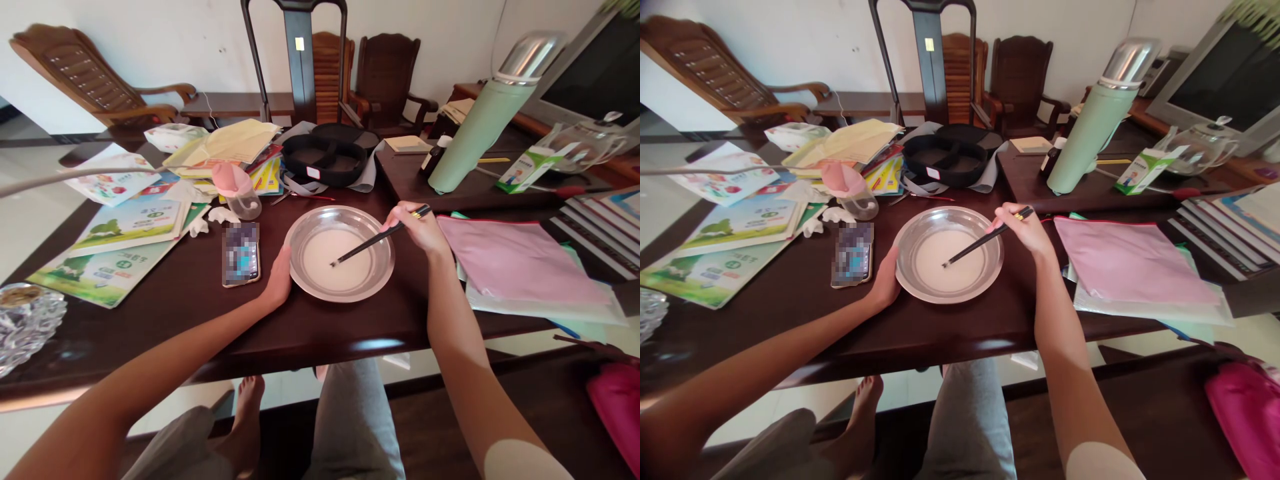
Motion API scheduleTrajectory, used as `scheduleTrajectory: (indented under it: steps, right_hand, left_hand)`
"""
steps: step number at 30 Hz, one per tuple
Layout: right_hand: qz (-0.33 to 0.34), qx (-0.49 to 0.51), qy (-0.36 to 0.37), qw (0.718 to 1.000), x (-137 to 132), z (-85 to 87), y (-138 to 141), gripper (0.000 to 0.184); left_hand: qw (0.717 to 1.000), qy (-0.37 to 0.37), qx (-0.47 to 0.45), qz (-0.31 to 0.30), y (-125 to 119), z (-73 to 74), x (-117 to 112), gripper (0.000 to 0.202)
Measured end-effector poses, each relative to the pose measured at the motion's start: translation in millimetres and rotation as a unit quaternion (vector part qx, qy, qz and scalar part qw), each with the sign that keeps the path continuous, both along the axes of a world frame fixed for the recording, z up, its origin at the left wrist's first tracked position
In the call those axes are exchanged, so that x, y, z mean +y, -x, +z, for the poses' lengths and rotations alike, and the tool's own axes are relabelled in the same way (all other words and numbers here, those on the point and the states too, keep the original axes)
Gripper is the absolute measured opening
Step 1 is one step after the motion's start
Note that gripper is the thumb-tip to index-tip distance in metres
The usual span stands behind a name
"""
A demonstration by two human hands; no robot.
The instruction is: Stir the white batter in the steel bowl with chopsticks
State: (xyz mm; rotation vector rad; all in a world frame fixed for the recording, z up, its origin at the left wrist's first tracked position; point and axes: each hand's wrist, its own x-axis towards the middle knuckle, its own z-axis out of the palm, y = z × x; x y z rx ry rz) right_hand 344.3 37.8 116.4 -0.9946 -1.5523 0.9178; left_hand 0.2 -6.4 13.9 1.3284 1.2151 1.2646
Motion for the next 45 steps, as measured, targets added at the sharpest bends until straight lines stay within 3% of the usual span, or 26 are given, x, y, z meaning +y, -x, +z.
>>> scheduleTrajectory:
  steps: [4,10,16,22,29,36,42,45]
  right_hand:
    - [0.028,-0.035,0.006,0.999,-1.5,3.3,8.6,0.066]
    - [-0.056,0.001,-0.014,0.998,1.3,1.5,-4.9,0.070]
    - [0.020,-0.016,0.010,1.000,1.1,-0.1,3.3,0.066]
    - [-0.050,0.006,-0.010,0.999,3.1,-1.3,-8.3,0.068]
    - [0.038,-0.014,0.029,0.999,0.0,-0.5,10.1,0.067]
    - [-0.067,0.002,-0.013,0.998,1.2,2.1,-5.6,0.070]
    - [0.018,0.000,0.019,1.000,-1.8,0.4,5.9,0.067]
    - [0.018,-0.019,0.012,1.000,-1.8,3.4,10.7,0.067]
  left_hand:
    - [1.000,0.009,-0.004,-0.002,1.0,-4.5,0.8,0.072]
    - [1.000,-0.002,0.017,-0.009,3.0,-4.9,1.2,0.075]
    - [1.000,0.001,0.011,-0.007,2.4,-5.6,1.0,0.073]
    - [1.000,0.005,0.002,-0.010,2.2,-6.4,1.2,0.077]
    - [1.000,0.003,0.007,-0.008,2.1,-3.9,0.4,0.075]
    - [1.000,0.008,-0.009,-0.013,2.0,-4.2,0.9,0.077]
    - [1.000,0.007,-0.003,-0.010,1.1,-4.5,0.7,0.078]
    - [1.000,0.006,0.001,-0.007,0.9,-4.8,1.4,0.077]
